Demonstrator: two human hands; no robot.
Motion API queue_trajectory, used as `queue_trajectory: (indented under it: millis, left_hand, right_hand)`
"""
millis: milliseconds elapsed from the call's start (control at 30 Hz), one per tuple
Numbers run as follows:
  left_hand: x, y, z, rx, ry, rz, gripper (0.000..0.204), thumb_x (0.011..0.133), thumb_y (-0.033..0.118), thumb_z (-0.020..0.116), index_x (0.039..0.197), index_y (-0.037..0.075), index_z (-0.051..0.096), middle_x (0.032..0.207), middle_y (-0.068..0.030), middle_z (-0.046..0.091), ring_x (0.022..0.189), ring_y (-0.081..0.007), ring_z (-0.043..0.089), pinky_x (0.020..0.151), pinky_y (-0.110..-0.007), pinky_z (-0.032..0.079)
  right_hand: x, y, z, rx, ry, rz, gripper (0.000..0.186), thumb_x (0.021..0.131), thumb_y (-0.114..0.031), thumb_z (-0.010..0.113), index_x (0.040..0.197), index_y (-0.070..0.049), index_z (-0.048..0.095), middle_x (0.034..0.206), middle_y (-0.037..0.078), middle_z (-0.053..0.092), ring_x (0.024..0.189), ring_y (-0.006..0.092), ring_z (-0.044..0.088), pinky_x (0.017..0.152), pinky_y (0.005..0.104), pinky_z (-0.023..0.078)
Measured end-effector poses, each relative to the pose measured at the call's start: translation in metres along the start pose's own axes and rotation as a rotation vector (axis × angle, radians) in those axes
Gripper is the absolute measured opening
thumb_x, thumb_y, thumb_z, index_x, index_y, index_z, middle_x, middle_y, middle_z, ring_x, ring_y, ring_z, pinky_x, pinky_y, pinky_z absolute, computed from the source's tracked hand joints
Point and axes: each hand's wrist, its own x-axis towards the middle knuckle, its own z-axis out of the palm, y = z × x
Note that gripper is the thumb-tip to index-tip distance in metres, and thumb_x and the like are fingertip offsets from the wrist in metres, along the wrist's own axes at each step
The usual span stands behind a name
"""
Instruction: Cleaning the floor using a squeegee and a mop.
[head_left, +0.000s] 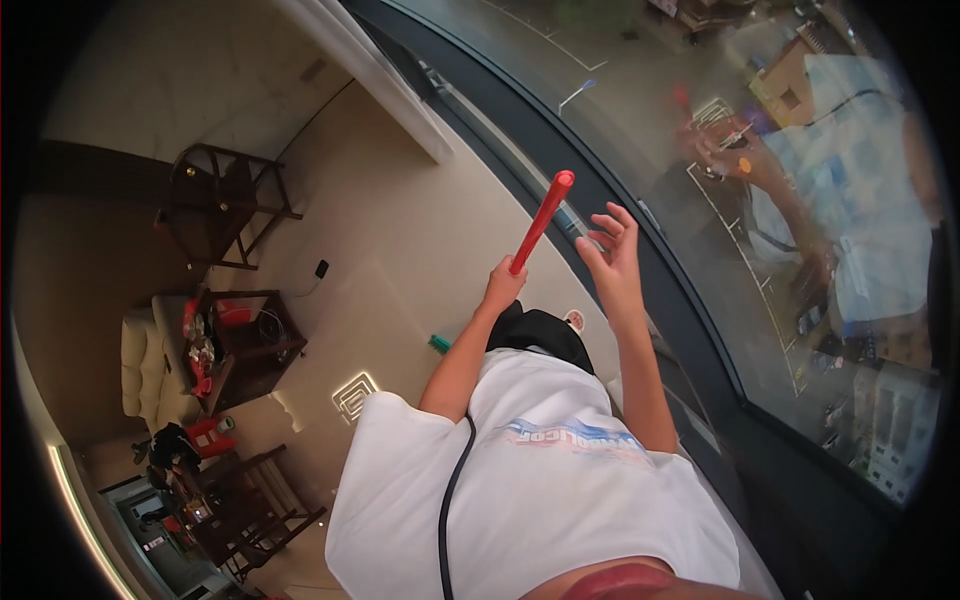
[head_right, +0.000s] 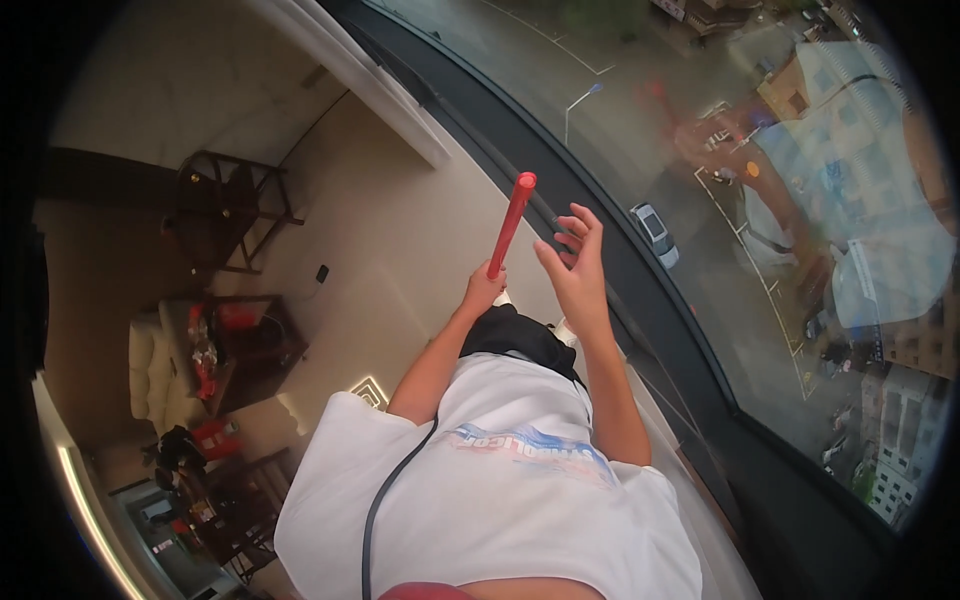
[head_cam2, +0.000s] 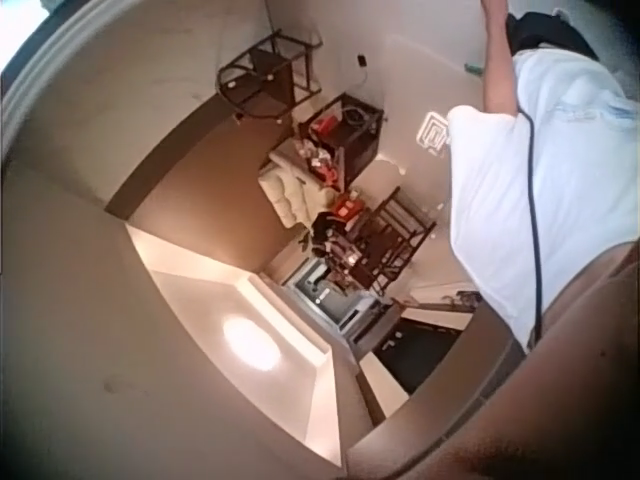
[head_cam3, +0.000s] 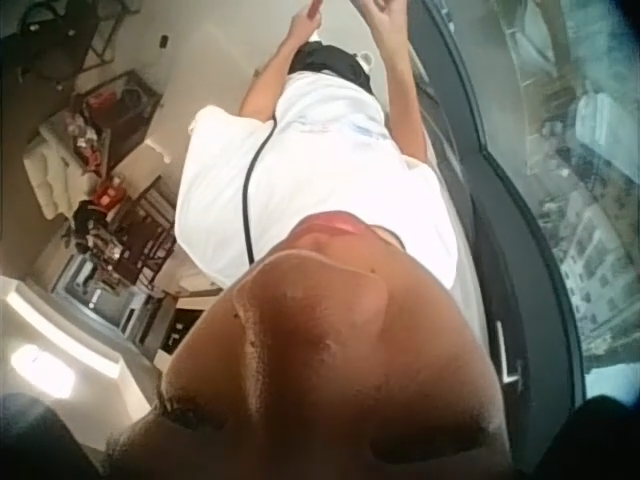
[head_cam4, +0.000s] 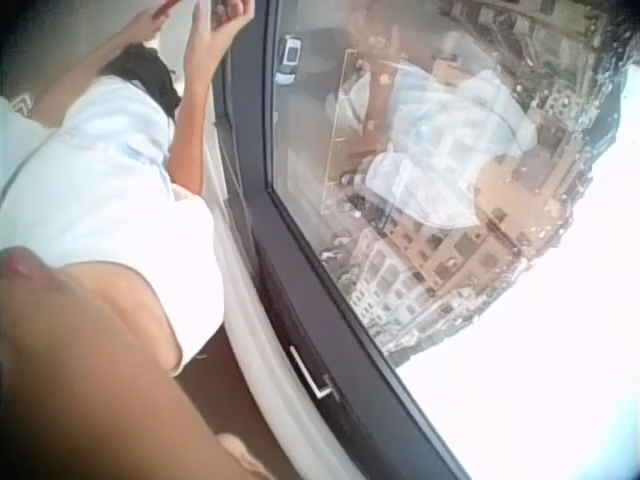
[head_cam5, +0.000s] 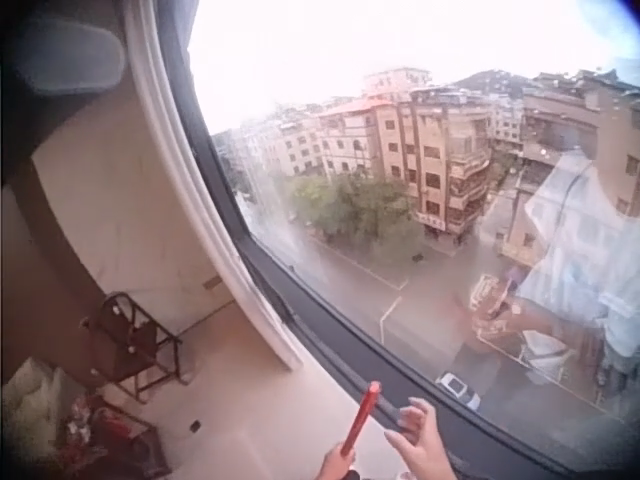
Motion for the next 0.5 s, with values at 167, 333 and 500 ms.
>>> queue_trajectory:
  millis: [167, 333, 500]
  left_hand:
    - [0.002, 0.002, 0.007, 0.081, -0.054, 0.127, 0.021, 0.08, 0.019, 0.059, 0.095, 0.004, 0.056, 0.076, -0.017, 0.063, 0.075, -0.03, 0.064, 0.067, -0.038, 0.049]
    - [0.003, 0.017, -0.047, 0.024, -0.143, 0.229, 0.023, 0.079, 0.016, 0.058, 0.098, 0.004, 0.054, 0.077, -0.0193, 0.061, 0.073, -0.0336, 0.062, 0.068, -0.039, 0.048]
    - [-0.026, -0.014, -0.115, 0.043, 0.091, 0.087, 0.023, 0.079, 0.012, 0.059, 0.099, 0.004, 0.053, 0.074, -0.015, 0.058, 0.068, -0.0242, 0.058, 0.067, -0.034, 0.047]
  right_hand:
    - [0.035, 0.022, 0.043, 0.038, -0.095, 0.049, 0.053, 0.084, -0.016, 0.065, 0.128, -0.005, 0.038, 0.12, 0.012, 0.05, 0.112, 0.019, 0.05, 0.094, 0.0337, 0.038]
    - [0.084, 0.041, 0.106, 0.091, -0.308, 0.13, 0.018, 0.087, -0.018, 0.061, 0.092, -0.004, 0.052, 0.091, 0.009, 0.061, 0.101, 0.0173, 0.056, 0.093, 0.0318, 0.038]
    - [0.088, 0.015, 0.209, 0.214, -0.638, 0.181, 0.023, 0.092, -0.02, 0.052, 0.074, -0.005, 0.049, 0.07, 0.006, 0.055, 0.086, 0.0212, 0.056, 0.09, 0.0376, 0.04]
